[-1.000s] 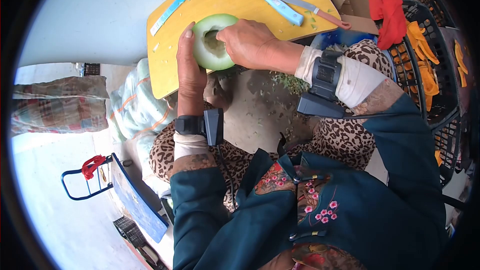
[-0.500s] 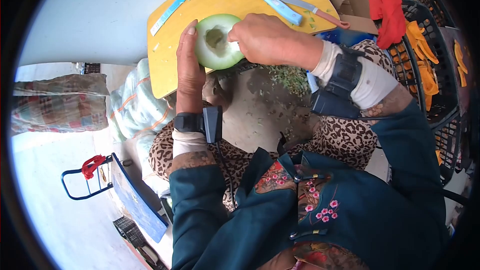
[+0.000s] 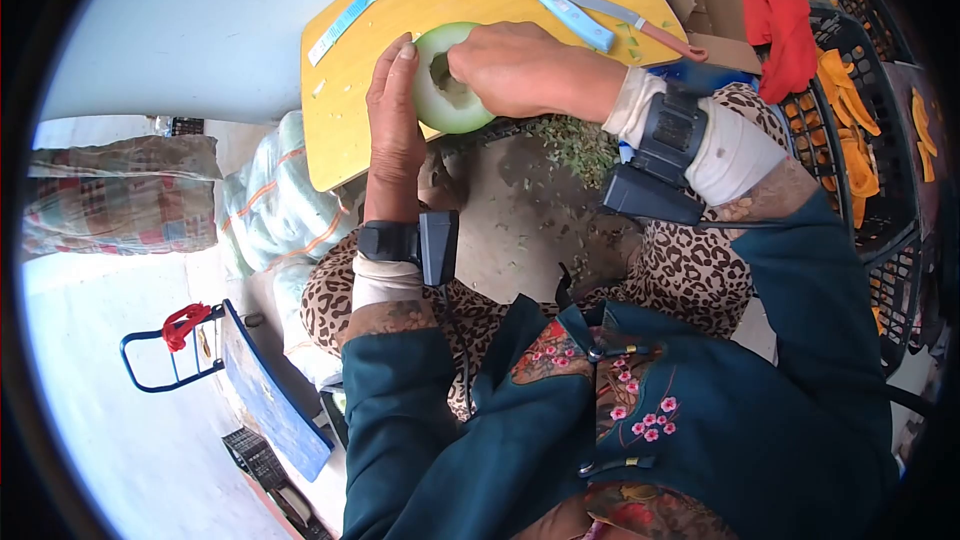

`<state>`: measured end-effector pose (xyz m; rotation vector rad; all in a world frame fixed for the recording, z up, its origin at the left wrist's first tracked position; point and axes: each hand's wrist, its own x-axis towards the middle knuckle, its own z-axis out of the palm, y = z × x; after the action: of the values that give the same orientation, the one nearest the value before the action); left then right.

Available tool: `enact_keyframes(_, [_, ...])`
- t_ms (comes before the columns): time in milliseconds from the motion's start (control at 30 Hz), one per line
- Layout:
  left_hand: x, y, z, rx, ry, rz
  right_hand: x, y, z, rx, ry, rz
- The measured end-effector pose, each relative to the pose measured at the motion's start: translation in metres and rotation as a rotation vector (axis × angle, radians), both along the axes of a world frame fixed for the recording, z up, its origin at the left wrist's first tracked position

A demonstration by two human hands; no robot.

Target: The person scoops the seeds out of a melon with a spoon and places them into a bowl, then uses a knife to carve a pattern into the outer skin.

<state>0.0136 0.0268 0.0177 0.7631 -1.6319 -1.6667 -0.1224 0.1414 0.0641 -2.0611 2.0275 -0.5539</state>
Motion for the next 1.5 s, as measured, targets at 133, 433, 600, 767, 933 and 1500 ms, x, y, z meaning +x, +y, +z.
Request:
enact_keyframes(133, [-0.001, 0.004, 0.002, -0.012, -0.014, 0.021, -0.007, 0.01, 0.012, 0.124, 0.058, 0.007])
enact_keyframes(433, [-0.006, 0.006, 0.001, -0.017, -0.02, 0.052, -0.005, 0.004, -0.008, -0.057, -0.037, -0.045])
enact_keyframes(600, [-0.004, 0.002, -0.007, 0.03, 0.073, 0.083, -0.006, 0.001, -0.008, 0.002, 0.044, 0.019])
enact_keyframes(767, [-0.004, 0.008, -0.009, -0.016, 0.037, 0.105, -0.011, 0.008, 0.003, 0.031, 0.13, 0.025])
enact_keyframes(933, [-0.003, 0.01, -0.01, -0.018, 0.028, 0.111, -0.006, 0.009, -0.012, -0.088, 0.056, -0.043])
enact_keyframes(1500, [-0.005, 0.009, -0.002, 0.08, -0.063, 0.079, -0.023, 0.002, 0.012, 0.082, 0.042, -0.008])
